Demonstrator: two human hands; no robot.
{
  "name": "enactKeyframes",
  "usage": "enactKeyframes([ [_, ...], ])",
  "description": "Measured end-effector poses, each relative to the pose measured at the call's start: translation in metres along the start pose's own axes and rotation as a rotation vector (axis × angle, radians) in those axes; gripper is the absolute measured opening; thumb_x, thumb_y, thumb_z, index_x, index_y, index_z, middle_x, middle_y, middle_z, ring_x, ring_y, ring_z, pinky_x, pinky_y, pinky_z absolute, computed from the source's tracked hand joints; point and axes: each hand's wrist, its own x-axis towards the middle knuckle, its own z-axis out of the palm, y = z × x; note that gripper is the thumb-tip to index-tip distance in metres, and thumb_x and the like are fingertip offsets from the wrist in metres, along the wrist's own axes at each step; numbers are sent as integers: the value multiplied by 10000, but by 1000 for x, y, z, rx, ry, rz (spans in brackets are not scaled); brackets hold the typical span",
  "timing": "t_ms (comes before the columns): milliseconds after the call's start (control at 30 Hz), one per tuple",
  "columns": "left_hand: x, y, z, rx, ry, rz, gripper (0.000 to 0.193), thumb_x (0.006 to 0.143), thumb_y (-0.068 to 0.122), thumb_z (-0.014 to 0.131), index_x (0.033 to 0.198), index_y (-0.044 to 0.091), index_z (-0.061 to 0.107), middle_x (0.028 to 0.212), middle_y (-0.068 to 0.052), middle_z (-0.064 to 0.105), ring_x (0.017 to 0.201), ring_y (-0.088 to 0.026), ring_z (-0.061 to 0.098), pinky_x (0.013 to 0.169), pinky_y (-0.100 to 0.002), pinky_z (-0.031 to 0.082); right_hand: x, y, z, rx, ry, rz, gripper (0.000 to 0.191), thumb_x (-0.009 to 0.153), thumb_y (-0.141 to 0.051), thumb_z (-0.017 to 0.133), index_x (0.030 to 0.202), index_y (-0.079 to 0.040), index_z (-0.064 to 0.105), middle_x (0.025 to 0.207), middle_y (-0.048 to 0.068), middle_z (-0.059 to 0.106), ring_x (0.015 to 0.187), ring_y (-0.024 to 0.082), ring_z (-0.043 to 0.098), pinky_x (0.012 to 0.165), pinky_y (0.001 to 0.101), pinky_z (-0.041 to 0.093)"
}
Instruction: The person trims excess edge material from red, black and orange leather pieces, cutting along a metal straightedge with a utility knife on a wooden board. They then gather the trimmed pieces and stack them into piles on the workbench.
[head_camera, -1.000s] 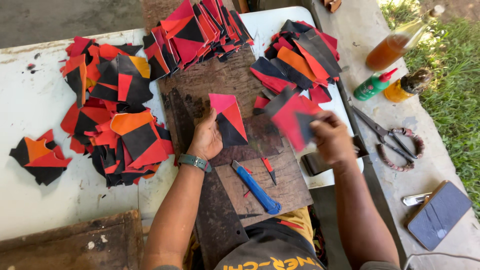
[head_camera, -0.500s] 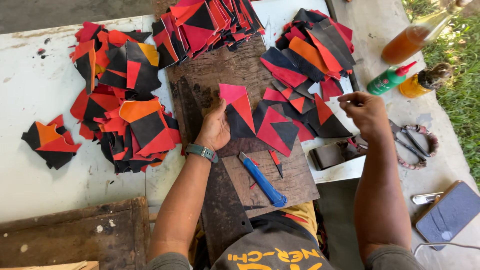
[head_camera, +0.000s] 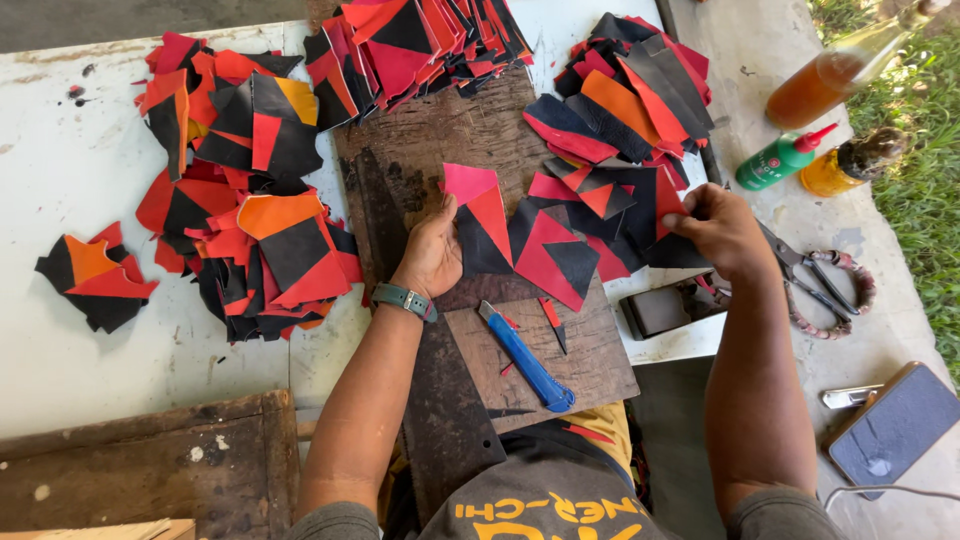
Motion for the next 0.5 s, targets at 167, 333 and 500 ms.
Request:
enactKeyframes([
  [167, 1, 0, 2, 25, 50, -37, 451, 1066, 329, 488, 1439, 76, 498, 1412, -60, 584, 1264, -181, 599, 1057, -370, 533, -9, -1, -18, 449, 0, -3, 216, 937, 10, 744, 1038, -68, 570, 950, 32, 649, 826, 91, 608, 719, 241, 526],
  [333, -2, 3, 5, 34, 15, -18, 464, 1096, 326, 501, 1472, 55, 477, 1442, -71, 555, 1285, -190, 578, 1085, -372, 512, -25, -30, -20, 738, 24, -11, 217, 958, 21, 693, 1109, -78, 573, 1049, 99, 711, 918, 145, 699, 840, 309, 606],
  [500, -1, 1, 9, 9, -13, 8, 423, 1055, 314, 531, 1406, 78, 534, 1386, -57, 610, 1280, -199, 591, 1063, -381, 535, -40, -63, 3, 833, -75, -153, 503, 917, 87, 684, 1396, -21, 575, 1263, 78, 709, 1119, 176, 687, 992, 356, 567],
])
